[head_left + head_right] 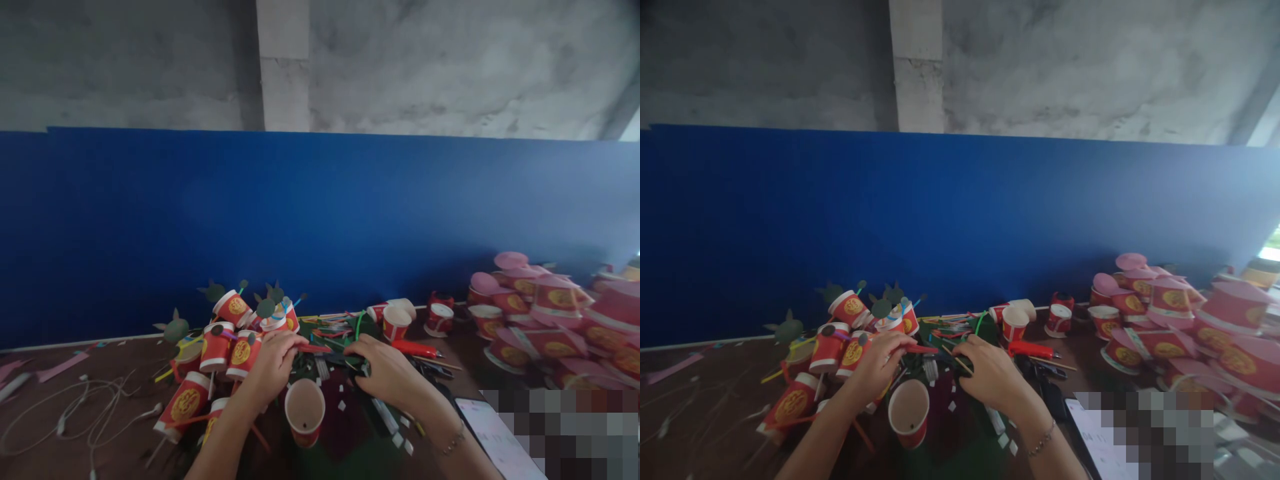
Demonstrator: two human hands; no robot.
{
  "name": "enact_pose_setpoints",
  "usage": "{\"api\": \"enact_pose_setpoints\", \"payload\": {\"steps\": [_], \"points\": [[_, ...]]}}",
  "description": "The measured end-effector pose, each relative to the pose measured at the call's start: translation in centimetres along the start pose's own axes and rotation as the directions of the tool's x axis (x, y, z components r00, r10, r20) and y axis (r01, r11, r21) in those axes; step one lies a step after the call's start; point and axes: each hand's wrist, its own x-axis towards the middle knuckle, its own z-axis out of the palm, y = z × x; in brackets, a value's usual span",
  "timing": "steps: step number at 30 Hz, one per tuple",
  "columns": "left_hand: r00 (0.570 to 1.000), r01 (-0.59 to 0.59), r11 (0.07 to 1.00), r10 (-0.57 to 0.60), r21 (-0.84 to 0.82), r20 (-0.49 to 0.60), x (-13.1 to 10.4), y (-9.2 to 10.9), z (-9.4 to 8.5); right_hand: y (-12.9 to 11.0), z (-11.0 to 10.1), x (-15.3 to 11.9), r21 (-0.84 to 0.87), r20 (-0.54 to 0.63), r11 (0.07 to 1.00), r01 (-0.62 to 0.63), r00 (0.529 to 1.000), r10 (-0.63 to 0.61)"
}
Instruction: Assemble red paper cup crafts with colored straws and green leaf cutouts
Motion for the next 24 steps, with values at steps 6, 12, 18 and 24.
{"api": "enact_pose_setpoints", "payload": {"steps": [6, 12, 18, 24], "points": [[1.000, -0.015, 1.000, 0.015, 0.024, 0.005, 0.11, -0.20, -0.09, 0.50, -0.34, -0.17, 0.032, -0.007, 0.999, 0.042, 0.999, -0.041], [1.000, -0.010, 1.000, 0.010, 0.025, 0.005, 0.06, -0.21, -0.03, 0.68, 0.01, -0.05, 0.010, -0.001, 0.999, 0.053, 0.999, -0.053], [1.000, -0.008, 1.000, 0.008, 0.011, -0.004, 0.05, -0.28, -0.08, 0.66, 0.05, -0.06, 0.004, 0.003, 0.998, 0.058, 0.998, -0.058], [1.000, -0.007, 1.000, 0.007, 0.013, 0.001, 0.08, -0.08, -0.11, 0.43, -0.24, -0.06, -0.011, 0.039, 0.999, 0.046, 0.998, -0.046]]}}
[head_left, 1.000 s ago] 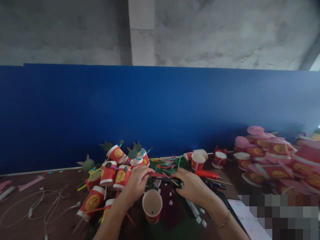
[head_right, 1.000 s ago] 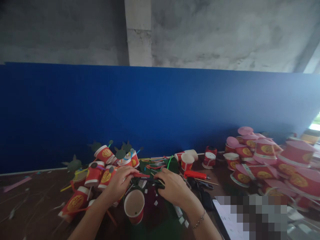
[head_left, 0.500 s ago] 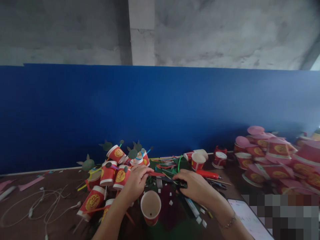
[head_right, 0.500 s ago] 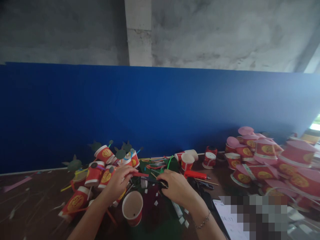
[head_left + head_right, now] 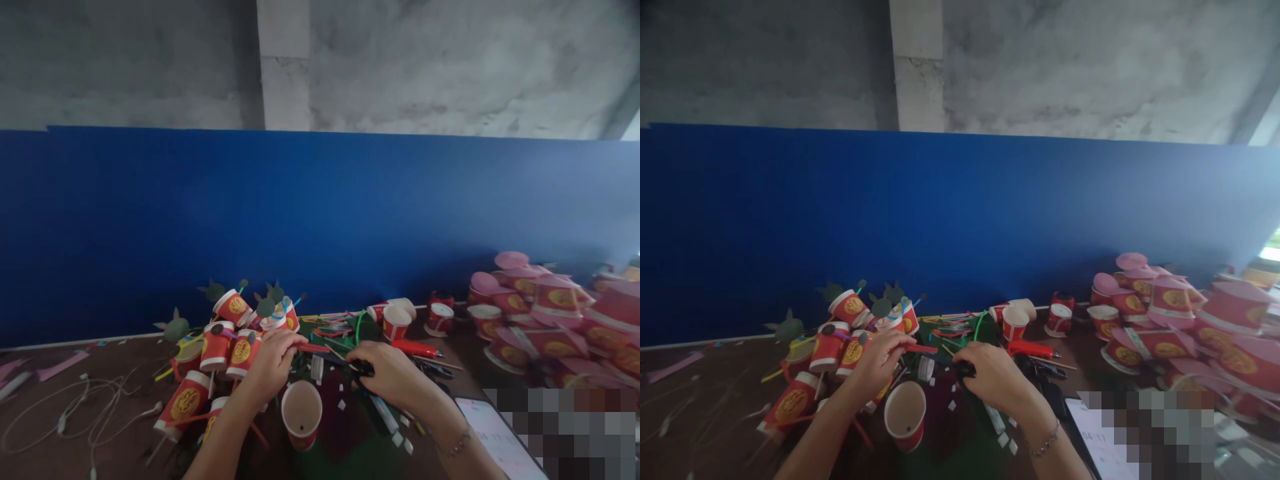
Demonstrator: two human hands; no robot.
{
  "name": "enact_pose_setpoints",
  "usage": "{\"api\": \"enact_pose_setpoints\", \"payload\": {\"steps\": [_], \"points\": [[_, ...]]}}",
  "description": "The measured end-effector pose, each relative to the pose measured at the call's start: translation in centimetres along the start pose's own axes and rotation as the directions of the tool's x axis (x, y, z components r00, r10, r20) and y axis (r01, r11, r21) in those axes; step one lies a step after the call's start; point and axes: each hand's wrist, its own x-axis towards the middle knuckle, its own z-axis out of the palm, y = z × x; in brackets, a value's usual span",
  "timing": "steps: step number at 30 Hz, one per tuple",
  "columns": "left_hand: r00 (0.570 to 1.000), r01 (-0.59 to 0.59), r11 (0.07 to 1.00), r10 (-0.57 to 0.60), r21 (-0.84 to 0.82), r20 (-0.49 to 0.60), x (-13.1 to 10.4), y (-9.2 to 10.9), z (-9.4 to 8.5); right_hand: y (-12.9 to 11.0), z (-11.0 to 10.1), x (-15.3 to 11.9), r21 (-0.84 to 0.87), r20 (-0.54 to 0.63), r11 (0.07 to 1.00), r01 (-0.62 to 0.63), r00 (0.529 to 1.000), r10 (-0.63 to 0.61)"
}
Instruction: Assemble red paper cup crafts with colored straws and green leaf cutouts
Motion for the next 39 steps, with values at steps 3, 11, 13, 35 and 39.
{"api": "enact_pose_setpoints", "payload": {"steps": [3, 11, 13, 35, 39], "points": [[1.000, 0.013, 1.000, -0.013, -0.009, -0.002, 0.0, 0.1, -0.2, 0.0, 0.0, 0.0, -0.015, 0.027, 1.000, -0.016, 1.000, 0.016], [0.970, 0.213, 0.934, -0.237, -0.288, -0.051, 0.1, 0.3, 0.7, 0.2, 0.9, 0.3, -0.045, 0.026, 0.995, -0.090, 0.995, 0.091], [0.939, 0.309, 0.849, -0.345, -0.428, -0.008, 0.2, 0.6, 1.1, 0.1, 1.1, 0.3, -0.062, 0.035, 0.992, -0.109, 0.993, 0.112], [0.756, 0.456, 0.104, -0.569, -0.884, 0.323, -0.1, 3.8, 1.8, -1.2, 6.0, 1.6, -0.255, 0.138, 0.948, -0.191, 0.963, 0.231], [0.756, 0.469, 0.110, -0.562, -0.876, 0.334, -0.2, 4.5, 2.1, -1.1, 6.9, 1.9, -0.242, 0.206, 0.962, -0.126, 0.962, 0.178]]}}
